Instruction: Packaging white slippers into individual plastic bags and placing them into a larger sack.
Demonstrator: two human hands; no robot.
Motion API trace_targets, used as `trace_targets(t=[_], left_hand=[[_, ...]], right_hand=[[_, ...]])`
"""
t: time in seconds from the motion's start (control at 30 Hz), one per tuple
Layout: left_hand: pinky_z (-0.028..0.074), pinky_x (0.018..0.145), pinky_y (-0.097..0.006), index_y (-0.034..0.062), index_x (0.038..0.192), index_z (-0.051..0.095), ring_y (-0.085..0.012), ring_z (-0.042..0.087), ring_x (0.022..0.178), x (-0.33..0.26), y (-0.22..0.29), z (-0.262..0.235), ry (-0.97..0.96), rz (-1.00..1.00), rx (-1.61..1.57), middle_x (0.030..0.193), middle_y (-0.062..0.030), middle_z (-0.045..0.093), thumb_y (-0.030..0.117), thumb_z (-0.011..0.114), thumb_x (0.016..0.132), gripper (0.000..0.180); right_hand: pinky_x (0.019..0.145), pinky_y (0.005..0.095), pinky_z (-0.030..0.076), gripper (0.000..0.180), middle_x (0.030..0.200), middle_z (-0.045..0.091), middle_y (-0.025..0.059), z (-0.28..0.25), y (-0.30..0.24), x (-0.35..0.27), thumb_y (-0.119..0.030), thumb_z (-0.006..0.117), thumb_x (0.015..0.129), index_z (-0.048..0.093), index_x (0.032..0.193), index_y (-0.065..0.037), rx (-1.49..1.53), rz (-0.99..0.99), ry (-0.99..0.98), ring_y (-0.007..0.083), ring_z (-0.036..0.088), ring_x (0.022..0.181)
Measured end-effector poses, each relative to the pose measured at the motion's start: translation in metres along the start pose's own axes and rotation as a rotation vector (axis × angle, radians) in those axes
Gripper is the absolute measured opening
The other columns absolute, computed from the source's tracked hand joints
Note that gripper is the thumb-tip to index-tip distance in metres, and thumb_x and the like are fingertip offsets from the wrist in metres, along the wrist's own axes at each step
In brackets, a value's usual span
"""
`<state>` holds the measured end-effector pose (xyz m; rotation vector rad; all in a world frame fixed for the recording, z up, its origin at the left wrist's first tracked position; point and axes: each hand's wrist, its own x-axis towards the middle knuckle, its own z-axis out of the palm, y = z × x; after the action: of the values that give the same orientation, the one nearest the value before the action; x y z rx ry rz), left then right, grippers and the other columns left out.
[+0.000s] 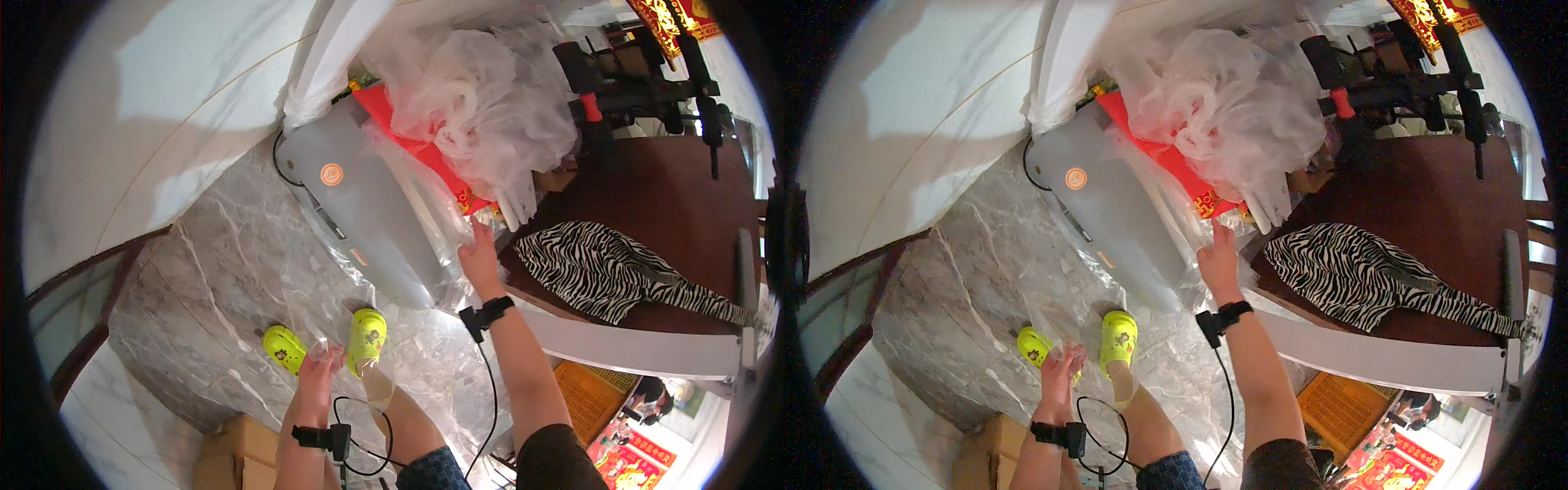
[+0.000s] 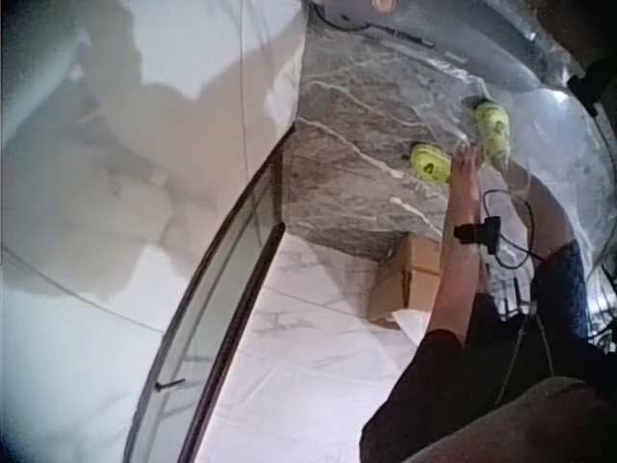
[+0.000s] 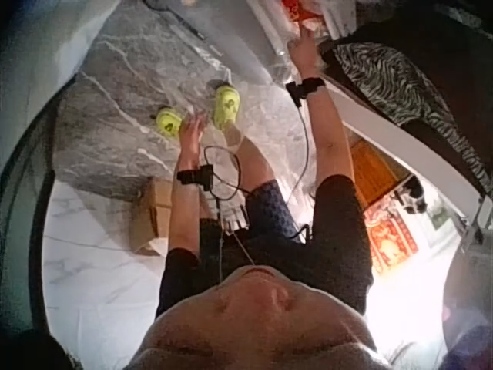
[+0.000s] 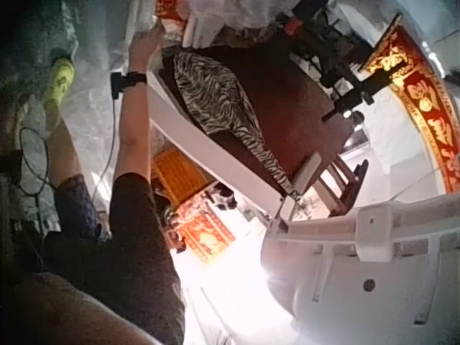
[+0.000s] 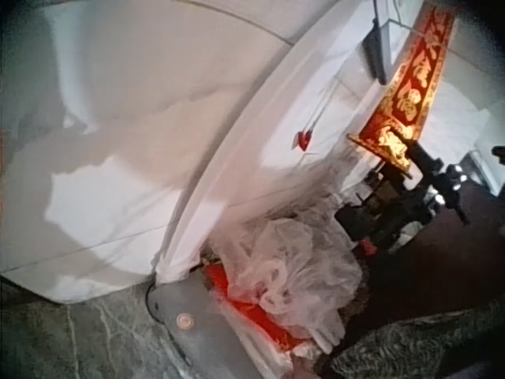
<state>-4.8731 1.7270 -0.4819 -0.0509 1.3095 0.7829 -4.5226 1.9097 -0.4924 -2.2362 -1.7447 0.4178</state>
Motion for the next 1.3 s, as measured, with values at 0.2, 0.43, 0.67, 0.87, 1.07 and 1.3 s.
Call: trace_targets(t=[0.2, 0.43, 0.67, 0.87, 1.07, 1.3], left_hand=[[0.052, 0.085, -0.035, 0.0001, 0.136, 0.034, -0.0232, 0.065, 0.093, -0.011, -0.003, 0.001, 0.039, 0.022, -0.001, 0.109, -0.0141, 0.063, 0.016, 0.061, 0.092, 0.054], [0.048, 0.094, -0.037, 0.0065, 0.133, 0.032, -0.0233, 0.061, 0.102, -0.008, 0.014, 0.033, -0.144, -0.036, -0.026, 0.114, -0.0128, 0.061, 0.012, 0.06, 0.091, 0.05], [0.047, 0.089, -0.035, 0.0077, 0.124, 0.05, -0.0212, 0.056, 0.11, 0.013, -0.018, 0.015, -0.322, -0.218, -0.276, 0.115, -0.006, 0.06, 0.033, 0.051, 0.095, 0.038], [0.047, 0.064, -0.026, 0.0084, 0.107, 0.055, -0.0133, 0.057, 0.083, -0.008, -0.033, 0.006, 0.002, -0.294, -0.279, 0.095, -0.0025, 0.059, 0.019, 0.056, 0.091, 0.019], [0.033, 0.042, -0.021, 0.008, 0.094, 0.051, -0.0025, 0.043, 0.05, -0.034, -0.034, -0.027, -0.07, -0.089, -0.178, 0.063, 0.0056, 0.046, 0.01, 0.065, 0.082, 0.019], [0.033, 0.044, -0.023, 0.0031, 0.096, 0.055, -0.0067, 0.047, 0.053, -0.082, 0.008, -0.015, -0.123, 0.224, 0.427, 0.066, 0.0032, 0.051, 0.01, 0.067, 0.082, 0.02]], right_hand=[[0.082, 0.0453, 0.049, 0.05, 0.104, 0.055, 0.0129, -0.015, -0.09, -0.061, 0.0, 0.058, 0.072, 0.058, 0.121, -0.014, -0.005, 0.106, -0.203, 0.0364, 0.058, 0.096], [0.076, 0.043, 0.05, 0.048, 0.099, 0.055, 0.0111, -0.037, -0.161, -0.136, 0.002, 0.056, 0.071, 0.06, 0.117, -0.013, 0.142, 0.099, -0.198, 0.0332, 0.057, 0.09], [0.074, 0.0399, 0.053, 0.051, 0.1, 0.056, 0.0078, -0.036, -0.191, -0.187, -0.003, 0.062, 0.068, 0.059, 0.118, -0.014, 0.098, 0.032, -0.371, 0.0315, 0.053, 0.098], [0.072, 0.0396, 0.053, 0.051, 0.102, 0.055, 0.0062, -0.026, -0.195, -0.196, -0.004, 0.062, 0.07, 0.056, 0.12, -0.013, 0.147, -0.021, -0.416, 0.0288, 0.054, 0.098], [0.072, 0.0382, 0.053, 0.051, 0.103, 0.055, 0.0063, -0.038, -0.213, -0.221, -0.005, 0.063, 0.07, 0.056, 0.12, -0.013, 0.183, -0.118, -0.486, 0.0273, 0.055, 0.096], [0.072, 0.0364, 0.052, 0.049, 0.104, 0.055, 0.0065, -0.049, -0.22, -0.24, -0.005, 0.059, 0.072, 0.056, 0.12, -0.011, 0.117, -0.279, -0.569, 0.0267, 0.054, 0.098]])
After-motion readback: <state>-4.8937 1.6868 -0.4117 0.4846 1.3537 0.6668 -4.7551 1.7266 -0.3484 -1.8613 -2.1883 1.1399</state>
